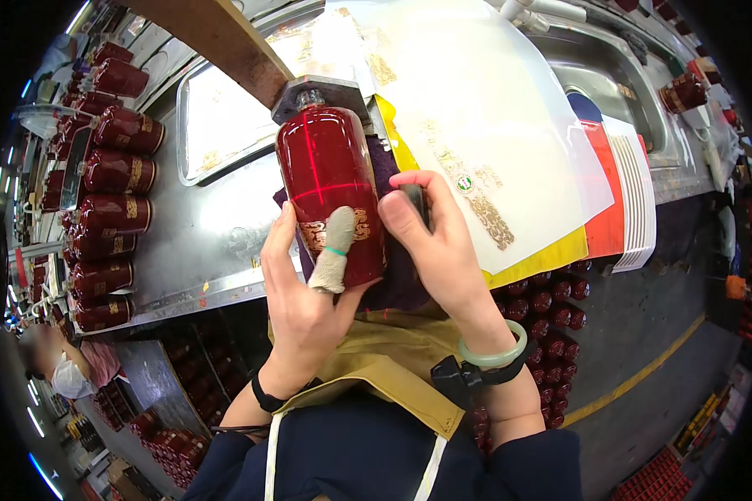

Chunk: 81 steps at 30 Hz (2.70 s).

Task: Applying and smoothing out gold decorative labels on red glass liquor bottles.

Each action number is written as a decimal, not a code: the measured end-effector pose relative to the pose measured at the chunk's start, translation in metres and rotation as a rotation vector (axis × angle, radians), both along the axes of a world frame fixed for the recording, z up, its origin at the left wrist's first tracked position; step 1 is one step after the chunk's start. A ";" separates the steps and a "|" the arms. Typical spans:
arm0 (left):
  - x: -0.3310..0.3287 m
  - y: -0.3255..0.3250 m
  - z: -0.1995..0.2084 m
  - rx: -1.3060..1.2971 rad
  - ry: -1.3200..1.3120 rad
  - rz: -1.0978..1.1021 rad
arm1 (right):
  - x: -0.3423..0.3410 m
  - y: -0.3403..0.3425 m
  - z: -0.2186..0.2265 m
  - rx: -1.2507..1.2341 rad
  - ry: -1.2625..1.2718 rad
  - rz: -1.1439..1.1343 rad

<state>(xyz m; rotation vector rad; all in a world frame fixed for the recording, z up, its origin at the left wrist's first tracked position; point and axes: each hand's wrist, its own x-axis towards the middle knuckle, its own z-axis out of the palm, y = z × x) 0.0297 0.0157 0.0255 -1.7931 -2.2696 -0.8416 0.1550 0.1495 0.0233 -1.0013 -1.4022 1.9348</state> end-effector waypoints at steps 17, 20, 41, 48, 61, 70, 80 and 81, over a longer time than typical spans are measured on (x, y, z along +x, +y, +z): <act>-0.019 0.000 -0.033 0.080 -0.832 0.115 | 0.010 0.011 0.002 0.558 -0.279 -0.205; -0.022 0.001 -0.038 0.085 -0.685 0.087 | -0.002 -0.014 0.028 0.437 0.007 -0.186; -0.020 -0.007 -0.024 0.057 -0.730 -0.034 | 0.014 0.000 0.001 0.355 -0.026 -0.190; -0.010 0.007 -0.009 0.288 -1.240 -0.049 | 0.014 -0.005 0.000 0.339 -0.053 -0.100; -0.007 0.018 -0.001 0.316 -1.493 -0.009 | 0.000 -0.010 0.023 0.411 -0.078 -0.077; -0.012 0.010 -0.006 0.226 -1.546 -0.013 | -0.023 -0.021 0.040 0.584 -0.197 -0.008; -0.022 -0.004 -0.038 0.109 -0.949 -0.068 | -0.005 -0.016 0.036 0.576 -0.185 -0.088; -0.021 -0.003 -0.035 0.109 -0.951 -0.070 | -0.006 -0.016 0.037 0.577 -0.188 -0.090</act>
